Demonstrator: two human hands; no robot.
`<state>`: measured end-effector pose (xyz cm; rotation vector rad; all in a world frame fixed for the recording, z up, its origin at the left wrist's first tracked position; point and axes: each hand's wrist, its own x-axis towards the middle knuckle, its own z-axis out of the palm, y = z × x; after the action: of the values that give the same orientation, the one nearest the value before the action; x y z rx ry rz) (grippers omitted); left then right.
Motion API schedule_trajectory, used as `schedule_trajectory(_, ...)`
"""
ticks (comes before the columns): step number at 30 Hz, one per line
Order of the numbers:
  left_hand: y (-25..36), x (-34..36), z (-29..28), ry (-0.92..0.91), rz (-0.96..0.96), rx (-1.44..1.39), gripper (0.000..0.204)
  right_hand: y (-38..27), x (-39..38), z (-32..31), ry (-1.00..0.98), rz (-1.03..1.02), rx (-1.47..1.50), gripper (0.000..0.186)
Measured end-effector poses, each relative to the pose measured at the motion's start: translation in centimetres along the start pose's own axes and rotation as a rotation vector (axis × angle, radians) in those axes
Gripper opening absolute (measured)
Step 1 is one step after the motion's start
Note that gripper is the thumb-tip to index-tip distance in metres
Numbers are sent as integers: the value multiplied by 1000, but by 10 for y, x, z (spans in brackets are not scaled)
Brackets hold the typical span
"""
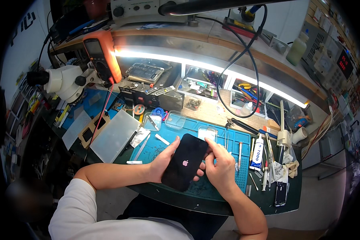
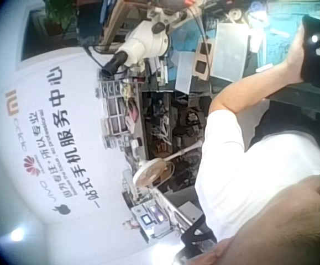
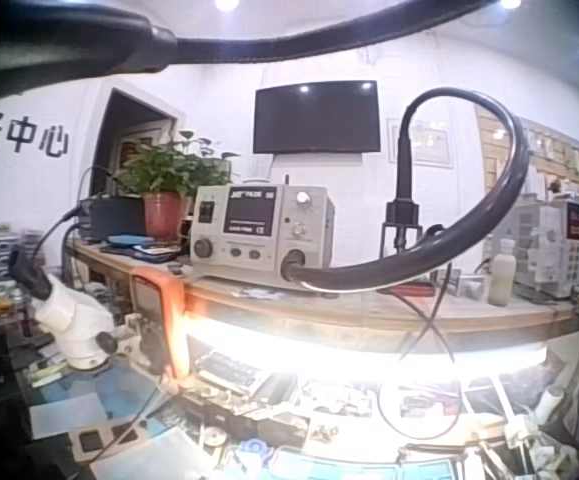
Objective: The person tests a smartphone by powering it on and navigating the interface. They then open the device, disconnect the battery, and clean internal components using a cotton swab and liquid solution.
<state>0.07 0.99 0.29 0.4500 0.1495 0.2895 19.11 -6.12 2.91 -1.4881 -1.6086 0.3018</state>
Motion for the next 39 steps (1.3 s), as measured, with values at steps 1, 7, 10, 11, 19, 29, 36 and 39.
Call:
schedule_trajectory(1,0,0,0,1,0,3,86,-1,0,0,0,1,2,43)
schedule_trajectory(7,1,-1,3,40,1,30,86,0,0,0,-5,-7,-4,44)
schedule_trajectory(10,0,0,1,29,6,31,86,-1,0,-1,-10,12,9,45)
schedule_trajectory(11,1,0,2,24,4,28,86,-1,-1,-1,-8,27,14,46)
schedule_trajectory(19,1,0,2,-22,5,-42,85,-4,-2,0,-15,96,62,51)
schedule_trajectory(29,0,0,1,3,-3,-33,84,1,0,1,20,-19,-61,58)
schedule_trajectory(36,0,-2,0,29,-4,8,84,1,2,-2,-62,-7,8,56)
schedule_trajectory(39,0,0,-2,3,-8,-15,85,4,0,-1,-41,-25,5,57)
